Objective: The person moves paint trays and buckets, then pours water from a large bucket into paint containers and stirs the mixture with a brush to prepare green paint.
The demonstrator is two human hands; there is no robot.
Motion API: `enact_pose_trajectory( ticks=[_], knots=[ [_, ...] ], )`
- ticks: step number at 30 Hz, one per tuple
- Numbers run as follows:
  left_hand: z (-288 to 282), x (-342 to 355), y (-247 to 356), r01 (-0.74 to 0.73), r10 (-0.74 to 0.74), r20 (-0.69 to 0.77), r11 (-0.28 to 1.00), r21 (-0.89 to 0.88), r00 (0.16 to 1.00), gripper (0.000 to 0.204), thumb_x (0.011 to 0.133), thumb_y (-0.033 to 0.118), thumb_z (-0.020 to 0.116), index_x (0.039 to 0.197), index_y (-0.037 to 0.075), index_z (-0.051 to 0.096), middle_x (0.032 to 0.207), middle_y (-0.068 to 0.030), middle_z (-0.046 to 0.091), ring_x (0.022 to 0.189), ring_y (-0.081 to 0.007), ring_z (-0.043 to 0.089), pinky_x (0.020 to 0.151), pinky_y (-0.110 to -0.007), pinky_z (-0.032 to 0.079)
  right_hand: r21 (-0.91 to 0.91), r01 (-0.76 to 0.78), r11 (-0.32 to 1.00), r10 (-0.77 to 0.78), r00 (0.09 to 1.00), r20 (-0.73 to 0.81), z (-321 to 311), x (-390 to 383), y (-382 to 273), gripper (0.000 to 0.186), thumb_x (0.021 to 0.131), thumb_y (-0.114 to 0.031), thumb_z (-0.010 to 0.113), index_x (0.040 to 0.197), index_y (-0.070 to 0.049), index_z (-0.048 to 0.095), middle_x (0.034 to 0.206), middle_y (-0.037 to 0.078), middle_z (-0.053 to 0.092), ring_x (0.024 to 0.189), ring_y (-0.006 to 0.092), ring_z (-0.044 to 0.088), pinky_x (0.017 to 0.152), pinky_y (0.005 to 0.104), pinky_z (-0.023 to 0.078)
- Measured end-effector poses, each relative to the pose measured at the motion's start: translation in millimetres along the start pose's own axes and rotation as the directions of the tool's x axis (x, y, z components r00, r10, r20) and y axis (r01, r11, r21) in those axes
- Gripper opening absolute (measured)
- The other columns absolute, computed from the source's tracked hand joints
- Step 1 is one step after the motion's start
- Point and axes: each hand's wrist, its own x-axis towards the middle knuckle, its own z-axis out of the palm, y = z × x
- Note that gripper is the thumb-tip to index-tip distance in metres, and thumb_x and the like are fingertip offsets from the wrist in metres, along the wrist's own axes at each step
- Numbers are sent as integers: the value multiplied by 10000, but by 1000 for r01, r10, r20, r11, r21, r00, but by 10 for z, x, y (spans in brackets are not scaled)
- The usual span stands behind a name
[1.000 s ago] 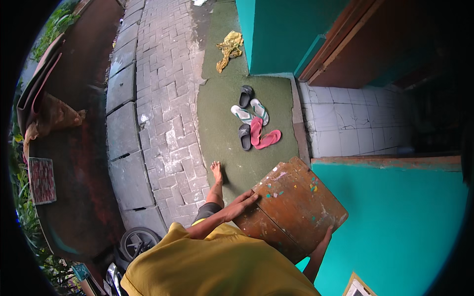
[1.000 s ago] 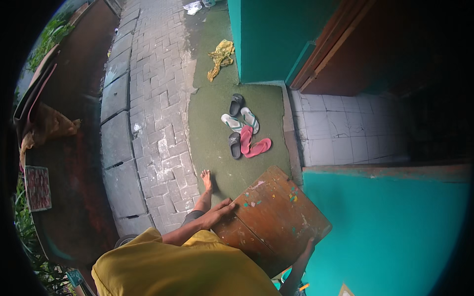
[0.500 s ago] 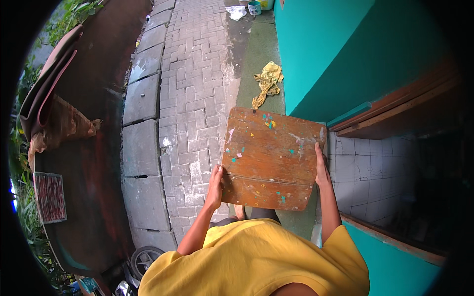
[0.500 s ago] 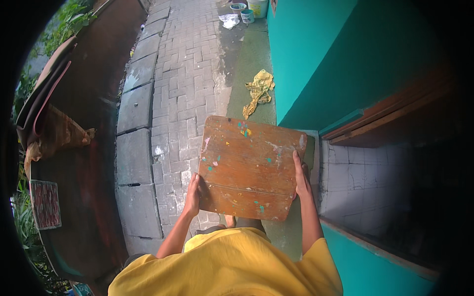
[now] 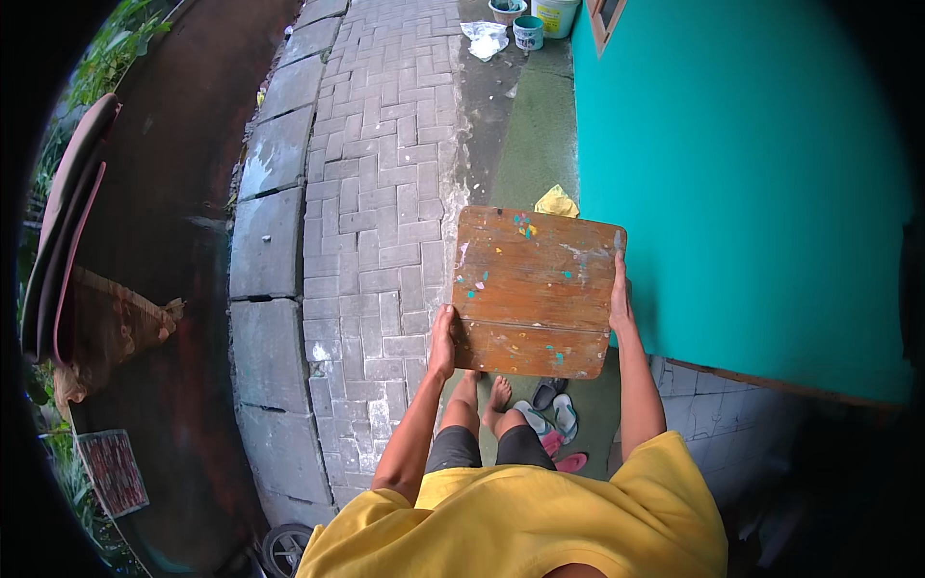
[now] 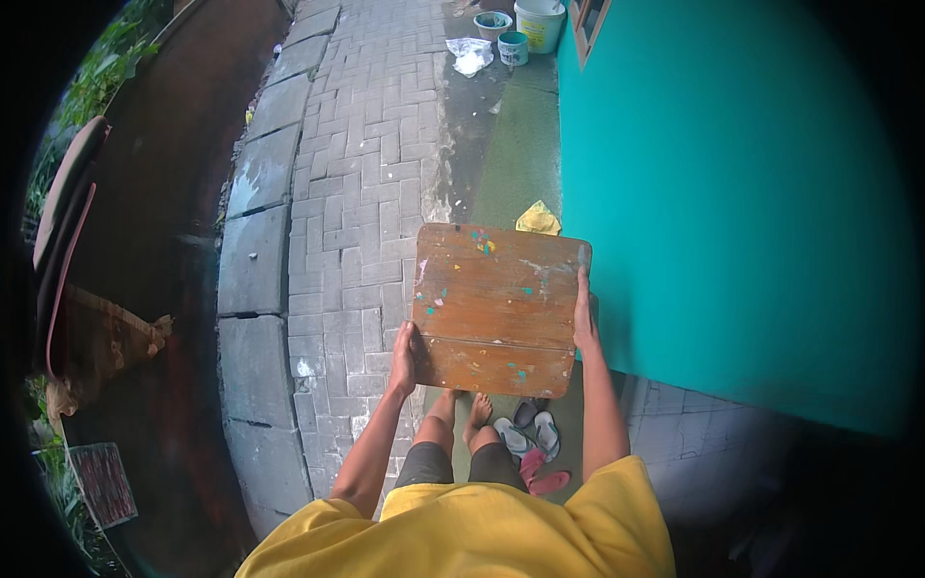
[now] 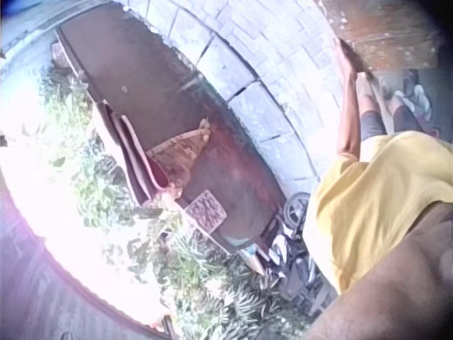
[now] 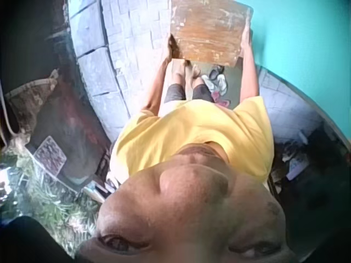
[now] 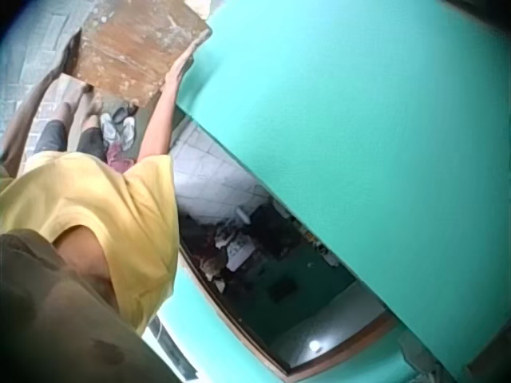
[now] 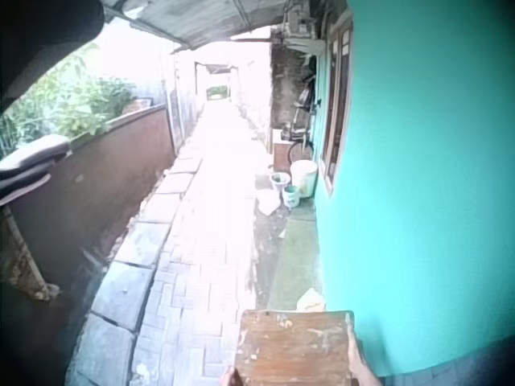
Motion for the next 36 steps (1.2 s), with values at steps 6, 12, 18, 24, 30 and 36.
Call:
enact_pose_trajectory(
  ticks=[6,12,18,24,30,36],
  knots=[
    [475,1939,-654,-15,12,114,999,29,993,421,934,409,390,1134,49,480,1083,-23,483,1063,-147,413,975,-287,277,-61,-96,994,95,995,-15,-119,2022,220,935,785,-708,419,1441,-90,170,1488,109,171,1356,280,178,1062,469,221],
    [1463,2870,-360,118,-162,157,960,255,974,547,959,413,328,1311,-5,354,1306,-102,402,1240,-179,329,1042,-290,221,-181,-138,974,113,983,-143,-522,3360,538,919,779,-717,406,1449,-136,163,1506,93,113,1378,292,97,1068,514,180],
    [772,3199,0,71,-378,370,775,628,848,745,932,546,300,1370,-57,273,1406,-195,324,1326,-246,279,1088,-318,192,-722,39,691,-412,842,-349,-210,3449,769,506,886,-446,504,1150,-14,516,988,253,589,867,396,575,746,451,439],
    [657,3990,208,-387,-694,569,425,818,442,503,916,474,382,1232,110,524,1227,-152,539,1145,-329,491,1000,-387,348,-833,1,554,-509,791,-338,-114,3473,666,347,915,-347,473,1049,-30,523,920,209,529,832,395,527,671,484,412],
    [1130,5272,1876,-402,-615,706,582,707,351,276,904,270,441,1065,73,546,920,-90,632,881,-246,602,841,-361,436,-824,-475,309,-439,697,-567,44,3509,703,359,893,-307,488,1190,-106,468,1134,146,482,969,355,501,770,455,419],
    [2594,6146,5072,-148,144,980,981,-124,136,711,918,593,219,1073,-21,541,856,-101,558,854,-217,532,909,-374,356,-576,-766,285,-466,415,-781,917,3822,-152,433,846,-321,522,1228,-137,434,1212,88,459,1061,301,466,845,443,385]
  ],
)
